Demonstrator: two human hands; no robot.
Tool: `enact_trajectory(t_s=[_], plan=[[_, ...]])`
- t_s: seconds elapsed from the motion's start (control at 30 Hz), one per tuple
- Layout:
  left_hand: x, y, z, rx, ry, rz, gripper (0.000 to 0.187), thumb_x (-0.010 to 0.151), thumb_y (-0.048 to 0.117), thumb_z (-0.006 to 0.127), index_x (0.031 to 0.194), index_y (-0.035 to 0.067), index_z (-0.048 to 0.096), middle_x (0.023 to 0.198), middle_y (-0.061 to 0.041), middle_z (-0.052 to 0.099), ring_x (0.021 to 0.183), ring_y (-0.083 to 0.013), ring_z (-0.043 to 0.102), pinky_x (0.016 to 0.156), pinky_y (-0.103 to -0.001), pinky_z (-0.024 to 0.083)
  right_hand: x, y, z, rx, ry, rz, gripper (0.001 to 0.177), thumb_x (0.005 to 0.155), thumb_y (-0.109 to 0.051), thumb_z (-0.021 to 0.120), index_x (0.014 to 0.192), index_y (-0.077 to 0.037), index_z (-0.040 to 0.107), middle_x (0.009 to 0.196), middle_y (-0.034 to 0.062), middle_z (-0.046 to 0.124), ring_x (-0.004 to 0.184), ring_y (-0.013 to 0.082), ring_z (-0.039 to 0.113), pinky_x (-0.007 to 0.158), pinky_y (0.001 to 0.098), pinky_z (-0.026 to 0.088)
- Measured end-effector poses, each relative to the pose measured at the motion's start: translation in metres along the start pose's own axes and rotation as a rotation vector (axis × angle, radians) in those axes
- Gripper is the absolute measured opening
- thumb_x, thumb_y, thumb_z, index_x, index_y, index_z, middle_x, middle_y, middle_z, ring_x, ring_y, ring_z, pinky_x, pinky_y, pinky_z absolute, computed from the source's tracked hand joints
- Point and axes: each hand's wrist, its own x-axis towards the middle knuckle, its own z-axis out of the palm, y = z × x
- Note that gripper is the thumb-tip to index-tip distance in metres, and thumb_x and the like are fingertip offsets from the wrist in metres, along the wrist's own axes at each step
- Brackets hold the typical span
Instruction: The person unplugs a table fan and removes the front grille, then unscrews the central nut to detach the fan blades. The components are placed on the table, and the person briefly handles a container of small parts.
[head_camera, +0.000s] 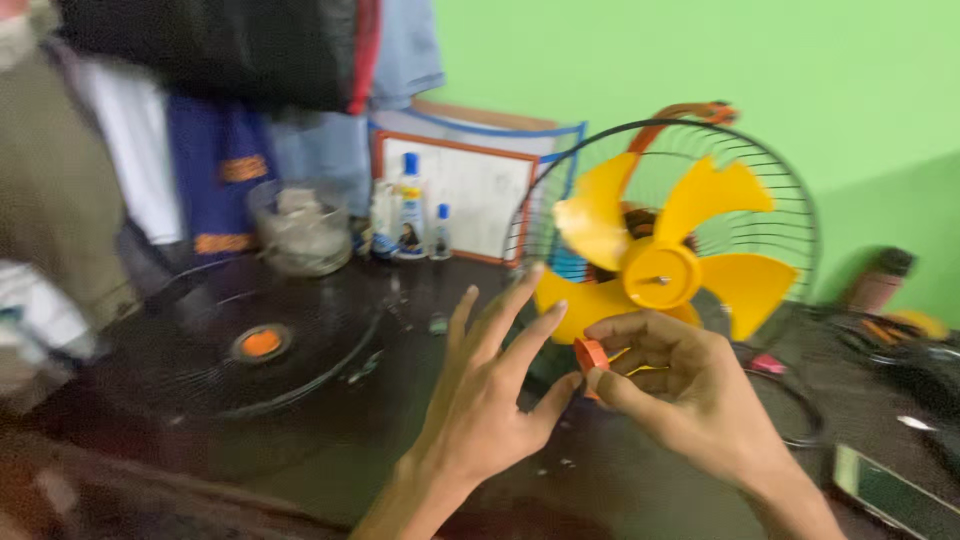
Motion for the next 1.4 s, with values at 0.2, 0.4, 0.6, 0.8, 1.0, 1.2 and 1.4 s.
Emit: enact_trajectory(t_s=[0.2, 0.4, 0.6, 0.8, 1.0, 1.2, 1.4], plan=[[-0.046, -0.023, -0.06, 0.095, -0.016, -0.185, 0.041, 0.082, 0.022, 0.081, 0.118, 0.005, 0.071, 0.139, -0.013, 0.062, 0.128, -0.0369, 0.055, 0.115, -0.054, 0.037, 0.017, -0.023, 0.051, -0.14, -0.311, -0.194, 0.043, 0.083, -0.008, 0.08, 0.124, -0.001, 0.071, 0.102, 0.0081, 0.077, 0.084, 0.0129, 0.074, 0.074, 0.0306, 0.063], [-0.08, -0.043, -0.115, 0.19, 0.095, -0.168, 0.031, 0.087, 0.017, 0.077, 0.116, 0.006, 0.072, 0.122, -0.008, 0.07, 0.116, -0.0304, 0.067, 0.115, -0.048, 0.043, 0.047, -0.059, 0.121, -0.286, -0.387, -0.146, 0.048, 0.077, -0.016, 0.081, 0.123, -0.009, 0.071, 0.084, 0.0043, 0.079, 0.074, 0.0097, 0.073, 0.069, 0.0267, 0.061], [-0.097, -0.068, -0.164, 0.37, 0.15, -0.163, 0.025, 0.083, 0.018, 0.08, 0.105, 0.007, 0.075, 0.113, -0.006, 0.073, 0.11, -0.0241, 0.069, 0.114, -0.049, 0.04, 0.099, -0.062, 0.197, -0.225, -0.497, -0.293, 0.03, 0.088, -0.012, 0.072, 0.116, -0.003, 0.073, 0.083, 0.0107, 0.077, 0.073, 0.0164, 0.069, 0.067, 0.0337, 0.058], [-0.107, -0.109, -0.216, 0.33, 0.111, -0.15, 0.033, 0.078, 0.028, 0.085, 0.102, 0.007, 0.075, 0.112, -0.005, 0.074, 0.109, -0.0228, 0.07, 0.114, -0.05, 0.037, 0.164, -0.035, 0.287, -0.454, -0.453, -0.669, 0.025, 0.08, 0.0, 0.063, 0.102, 0.001, 0.075, 0.091, 0.0207, 0.077, 0.083, 0.0265, 0.076, 0.078, 0.0371, 0.061], [-0.12, -0.144, -0.234, 0.263, 0.186, -0.207, 0.042, 0.076, 0.035, 0.085, 0.104, 0.006, 0.076, 0.121, -0.011, 0.071, 0.122, -0.0306, 0.062, 0.113, -0.05, 0.038, 0.198, -0.019, 0.327, -0.44, -0.511, -0.373, 0.026, 0.078, 0.001, 0.065, 0.103, 0.004, 0.071, 0.085, 0.0153, 0.076, 0.072, 0.023, 0.077, 0.067, 0.0359, 0.062], [-0.129, -0.154, -0.234, 0.28, 0.159, -0.171, 0.055, 0.068, 0.048, 0.088, 0.102, 0.006, 0.076, 0.122, -0.013, 0.07, 0.126, -0.0339, 0.059, 0.116, -0.055, 0.033, 0.197, -0.013, 0.334, -0.417, -0.534, -0.234, 0.024, 0.079, 0.0, 0.065, 0.102, 0.003, 0.072, 0.077, 0.0166, 0.076, 0.068, 0.0251, 0.076, 0.064, 0.0367, 0.061], [-0.128, -0.155, -0.233, 0.26, 0.171, -0.172, 0.051, 0.068, 0.046, 0.09, 0.099, 0.009, 0.075, 0.121, -0.01, 0.07, 0.122, -0.0315, 0.062, 0.116, -0.055, 0.034, 0.191, -0.005, 0.341, -0.443, -0.407, -0.48, 0.017, 0.071, -0.002, 0.071, 0.087, 0.0, 0.076, 0.085, 0.0175, 0.078, 0.077, 0.026, 0.078, 0.073, 0.0359, 0.061]])
